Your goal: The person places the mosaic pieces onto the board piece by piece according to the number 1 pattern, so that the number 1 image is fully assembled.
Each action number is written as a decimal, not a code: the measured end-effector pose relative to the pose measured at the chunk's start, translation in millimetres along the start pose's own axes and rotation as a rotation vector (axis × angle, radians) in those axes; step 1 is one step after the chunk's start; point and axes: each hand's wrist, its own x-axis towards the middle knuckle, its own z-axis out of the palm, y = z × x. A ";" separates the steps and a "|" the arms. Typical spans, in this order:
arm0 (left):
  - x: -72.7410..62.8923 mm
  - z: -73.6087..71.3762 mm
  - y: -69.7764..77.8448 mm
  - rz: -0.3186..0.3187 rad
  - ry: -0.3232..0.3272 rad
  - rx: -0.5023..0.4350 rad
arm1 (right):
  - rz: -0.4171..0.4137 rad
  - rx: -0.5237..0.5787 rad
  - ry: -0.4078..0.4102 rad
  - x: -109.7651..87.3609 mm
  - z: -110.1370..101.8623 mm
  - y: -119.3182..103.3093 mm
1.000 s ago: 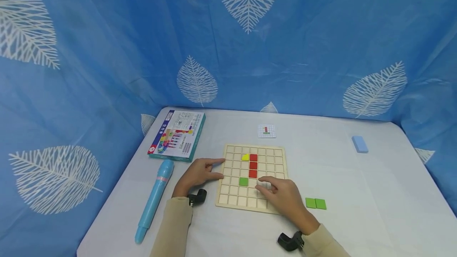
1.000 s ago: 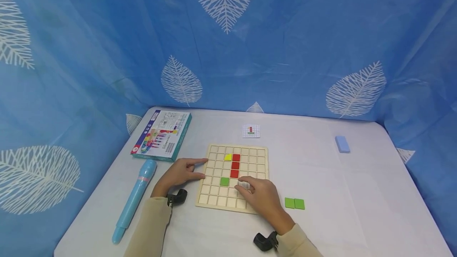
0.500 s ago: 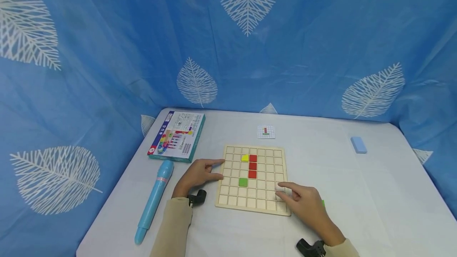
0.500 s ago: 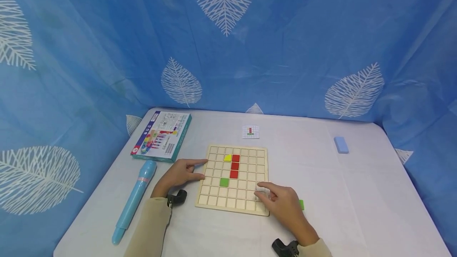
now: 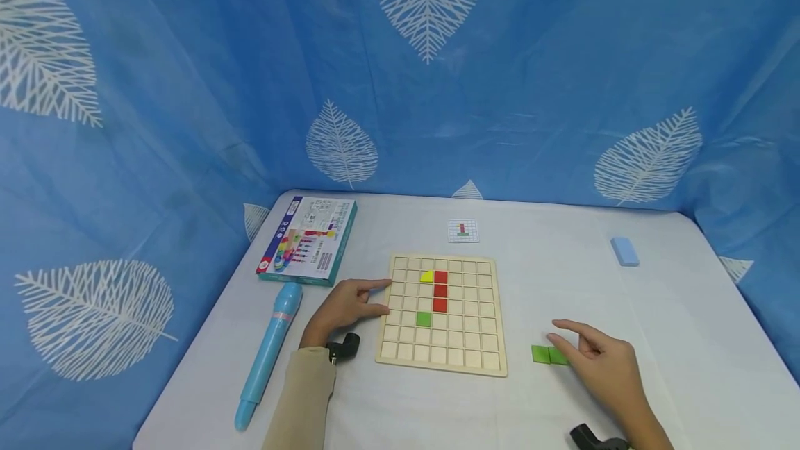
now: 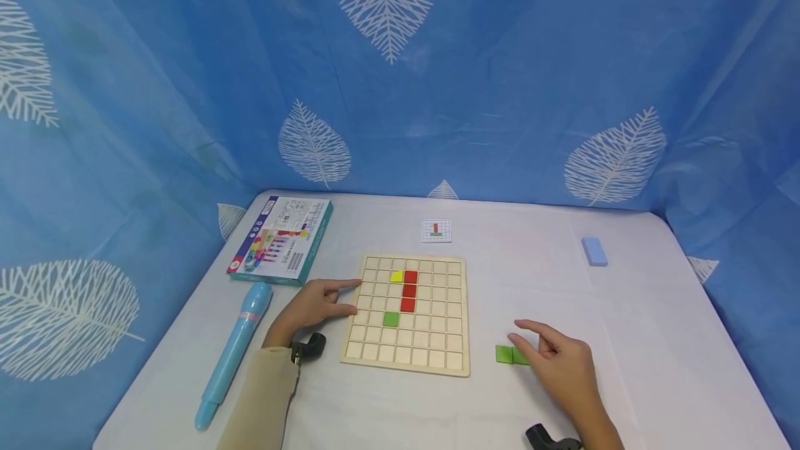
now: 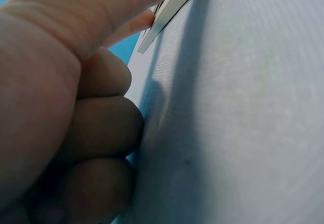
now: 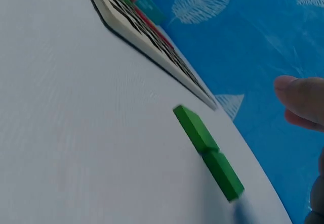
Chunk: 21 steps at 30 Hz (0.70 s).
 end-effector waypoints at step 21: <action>-0.9 0.5 1.1 -0.011 0.001 -0.005 | 0.205 -0.079 -0.295 -13.7 -22.2 11.7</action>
